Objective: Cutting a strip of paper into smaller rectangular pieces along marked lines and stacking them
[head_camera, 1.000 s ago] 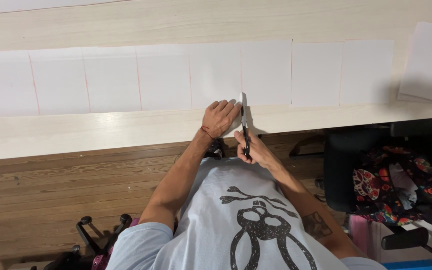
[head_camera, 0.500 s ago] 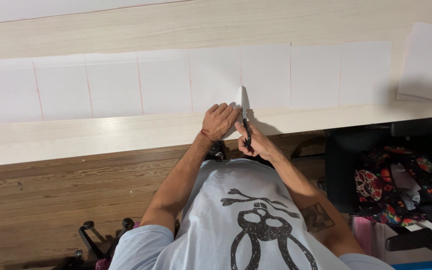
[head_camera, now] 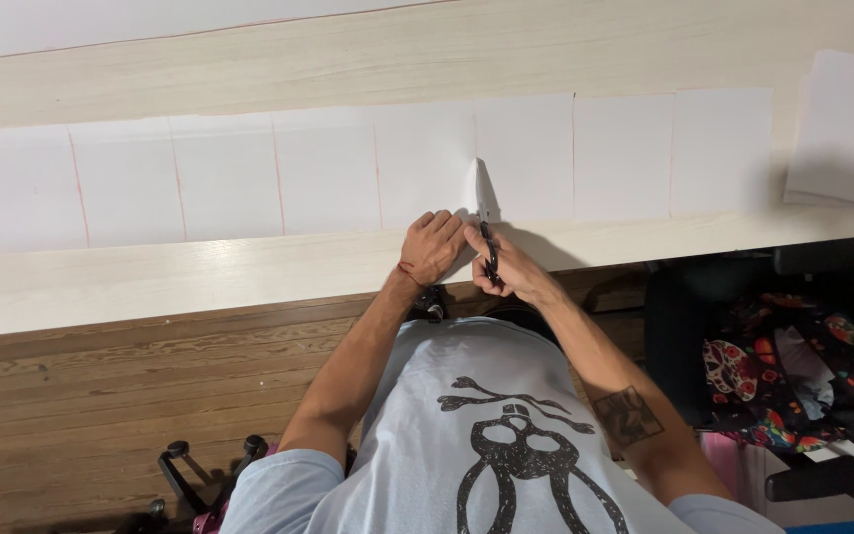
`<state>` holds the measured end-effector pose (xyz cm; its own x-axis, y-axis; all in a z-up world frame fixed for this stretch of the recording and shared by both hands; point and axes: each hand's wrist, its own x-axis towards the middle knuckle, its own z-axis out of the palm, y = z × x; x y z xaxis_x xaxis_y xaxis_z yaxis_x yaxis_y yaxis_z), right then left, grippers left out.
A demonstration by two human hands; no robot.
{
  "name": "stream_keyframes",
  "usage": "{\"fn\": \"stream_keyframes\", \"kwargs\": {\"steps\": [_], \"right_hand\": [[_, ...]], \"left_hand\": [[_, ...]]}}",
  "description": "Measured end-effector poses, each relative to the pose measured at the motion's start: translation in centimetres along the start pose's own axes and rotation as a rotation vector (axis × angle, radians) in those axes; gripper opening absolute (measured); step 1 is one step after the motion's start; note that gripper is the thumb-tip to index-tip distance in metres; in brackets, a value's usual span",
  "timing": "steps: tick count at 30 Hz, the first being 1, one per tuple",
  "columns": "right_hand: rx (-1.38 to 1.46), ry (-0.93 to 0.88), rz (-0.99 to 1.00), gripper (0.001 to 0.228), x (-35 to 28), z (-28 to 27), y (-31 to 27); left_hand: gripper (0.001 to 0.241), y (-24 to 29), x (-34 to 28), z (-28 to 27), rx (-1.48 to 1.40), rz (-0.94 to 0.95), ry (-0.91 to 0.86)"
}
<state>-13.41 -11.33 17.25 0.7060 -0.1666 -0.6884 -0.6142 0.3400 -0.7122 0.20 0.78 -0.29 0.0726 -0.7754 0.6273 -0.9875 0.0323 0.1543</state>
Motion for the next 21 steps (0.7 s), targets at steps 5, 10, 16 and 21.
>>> {"fn": "stream_keyframes", "kwargs": {"steps": [5, 10, 16, 21], "right_hand": [[0.037, 0.01, -0.014, 0.086, 3.3, -1.7, 3.5], [0.051, 0.007, -0.008, 0.087, 3.9, -1.9, 3.7], [0.056, 0.017, -0.034, 0.088, 3.4, -1.8, 2.7], [0.096, 0.007, -0.013, 0.077, 4.4, -2.9, 4.4]], "left_hand": [[0.024, -0.3, -0.3, 1.1, -0.011, -0.003, 0.027], [0.027, -0.6, -0.5, 1.8, -0.02, -0.021, 0.022], [0.016, -0.5, 0.5, -0.1, -0.129, -0.153, -0.103], [0.033, 0.0, 0.9, -2.1, -0.082, -0.182, -0.246]]}}
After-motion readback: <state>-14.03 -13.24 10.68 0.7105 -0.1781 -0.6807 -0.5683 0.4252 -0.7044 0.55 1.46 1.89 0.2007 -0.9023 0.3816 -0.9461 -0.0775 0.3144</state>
